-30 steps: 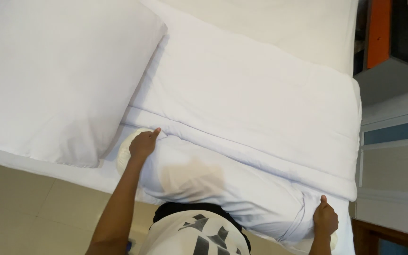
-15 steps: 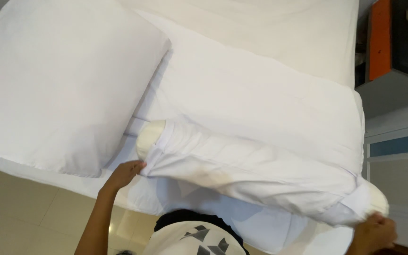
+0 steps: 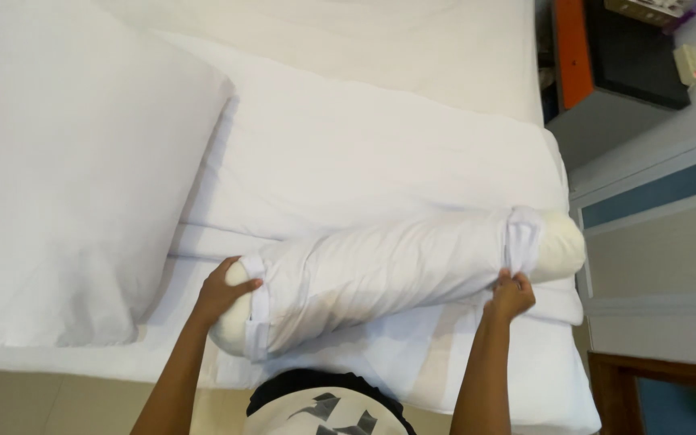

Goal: The person picks up a long cylindrical pillow and a white pillowcase from a chair, then moves to a bed. They insert the pillow into the case, roll and adjust the fabric to fit, and tie the drawstrings at both ends to secure it.

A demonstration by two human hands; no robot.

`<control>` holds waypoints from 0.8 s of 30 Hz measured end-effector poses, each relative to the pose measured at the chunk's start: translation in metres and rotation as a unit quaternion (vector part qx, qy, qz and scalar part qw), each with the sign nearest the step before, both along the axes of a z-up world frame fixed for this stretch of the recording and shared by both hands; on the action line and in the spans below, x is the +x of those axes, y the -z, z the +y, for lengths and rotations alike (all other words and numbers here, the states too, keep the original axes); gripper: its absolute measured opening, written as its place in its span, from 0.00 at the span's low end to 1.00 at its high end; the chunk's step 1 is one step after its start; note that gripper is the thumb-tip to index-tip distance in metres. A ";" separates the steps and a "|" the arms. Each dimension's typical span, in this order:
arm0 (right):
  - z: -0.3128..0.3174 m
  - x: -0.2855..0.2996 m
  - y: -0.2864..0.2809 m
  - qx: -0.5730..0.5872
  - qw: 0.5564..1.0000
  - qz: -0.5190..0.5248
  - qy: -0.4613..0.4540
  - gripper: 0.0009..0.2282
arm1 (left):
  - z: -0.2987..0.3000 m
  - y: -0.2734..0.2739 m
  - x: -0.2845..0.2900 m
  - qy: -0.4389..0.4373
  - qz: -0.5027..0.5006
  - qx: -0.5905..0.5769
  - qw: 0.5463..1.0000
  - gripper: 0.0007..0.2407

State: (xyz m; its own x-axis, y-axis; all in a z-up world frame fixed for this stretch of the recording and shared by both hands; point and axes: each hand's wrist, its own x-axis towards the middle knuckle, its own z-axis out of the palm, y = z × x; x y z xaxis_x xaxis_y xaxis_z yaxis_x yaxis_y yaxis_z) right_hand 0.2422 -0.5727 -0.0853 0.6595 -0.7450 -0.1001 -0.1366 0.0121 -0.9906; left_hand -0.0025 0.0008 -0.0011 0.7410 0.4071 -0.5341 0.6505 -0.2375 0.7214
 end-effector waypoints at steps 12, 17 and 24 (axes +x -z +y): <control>0.218 0.029 -0.174 -0.245 0.877 -0.114 -0.398 0.20 | -0.101 0.040 0.023 -0.195 -0.123 -0.161 0.960 0.31; 0.260 -0.111 -0.116 -0.369 0.693 0.119 -0.608 0.37 | -0.119 0.041 0.057 0.073 -0.067 -0.055 0.994 0.29; 0.224 -0.177 -0.096 -0.370 0.740 0.047 -0.560 0.56 | -0.137 0.025 0.066 0.253 -0.243 0.155 0.924 0.36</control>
State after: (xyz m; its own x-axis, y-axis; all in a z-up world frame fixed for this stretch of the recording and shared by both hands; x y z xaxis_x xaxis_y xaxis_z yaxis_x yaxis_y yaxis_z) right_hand 0.0648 -0.3491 0.0105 0.9207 0.3897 -0.0220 0.2812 -0.7013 -0.6551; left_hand 0.0638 -0.1364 -0.0261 0.9998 0.0214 -0.0036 0.0169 -0.6661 0.7456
